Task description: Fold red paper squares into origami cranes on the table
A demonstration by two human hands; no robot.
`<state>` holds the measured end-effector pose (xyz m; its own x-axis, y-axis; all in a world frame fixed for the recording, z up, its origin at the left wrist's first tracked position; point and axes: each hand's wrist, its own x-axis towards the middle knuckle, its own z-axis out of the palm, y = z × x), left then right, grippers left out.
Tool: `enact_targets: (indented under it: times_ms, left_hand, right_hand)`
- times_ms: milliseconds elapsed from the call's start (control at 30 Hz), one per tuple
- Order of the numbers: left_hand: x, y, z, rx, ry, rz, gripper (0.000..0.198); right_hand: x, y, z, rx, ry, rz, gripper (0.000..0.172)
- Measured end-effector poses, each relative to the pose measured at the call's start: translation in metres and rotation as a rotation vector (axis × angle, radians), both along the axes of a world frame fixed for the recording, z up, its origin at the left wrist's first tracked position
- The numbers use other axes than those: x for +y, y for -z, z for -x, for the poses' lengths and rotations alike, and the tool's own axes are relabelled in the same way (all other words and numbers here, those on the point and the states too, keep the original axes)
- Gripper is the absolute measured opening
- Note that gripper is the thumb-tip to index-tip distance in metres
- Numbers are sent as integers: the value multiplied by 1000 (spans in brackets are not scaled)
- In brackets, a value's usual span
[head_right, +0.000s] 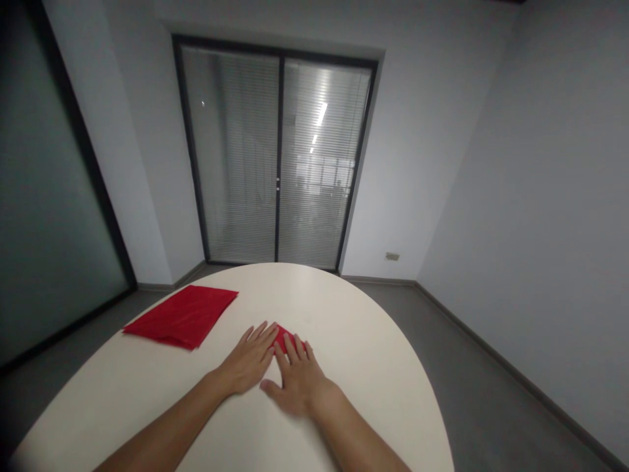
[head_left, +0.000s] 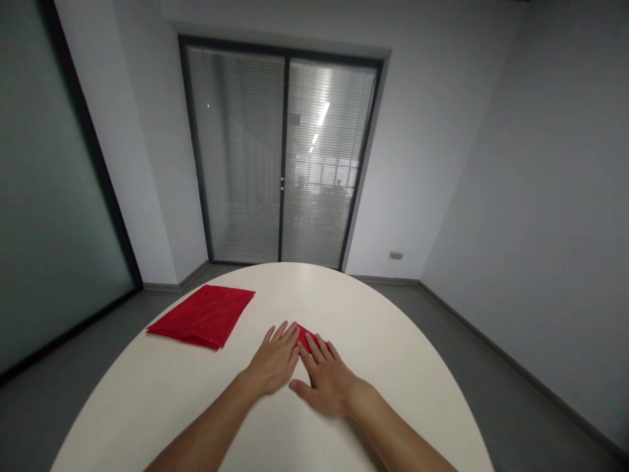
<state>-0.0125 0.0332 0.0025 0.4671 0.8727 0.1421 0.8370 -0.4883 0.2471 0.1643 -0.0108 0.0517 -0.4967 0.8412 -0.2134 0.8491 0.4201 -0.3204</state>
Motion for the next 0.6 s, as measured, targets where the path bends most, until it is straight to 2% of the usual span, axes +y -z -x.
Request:
enact_targets:
  times_ms: [67, 133, 200, 267, 333, 500, 600]
  left_hand:
    - [0, 0, 0, 11, 2, 6, 55]
    - [0, 0, 1, 17, 8, 12, 55]
    - [-1, 0, 3, 9, 20, 11, 55]
    - [-3, -1, 5, 0, 47, 16, 56]
    - [-5, -4, 6, -5, 81, 30, 58]
    - [-9, -11, 9, 3, 93, 80, 62]
    - [-10, -13, 11, 16, 90, 98, 64]
  right_hand:
    - [-3, -4, 1, -20, 35, 9, 83]
    - [-5, -7, 2, -26, 45, -11, 74]
    - [-6, -8, 2, -2, 54, -86, 62]
    - [-3, -6, 1, 51, 55, -170, 59]
    - [2, -2, -1, 109, 31, -190, 63]
    - [12, 10, -7, 124, -27, -9, 75]
    - [12, 10, -7, 77, -16, 29, 78]
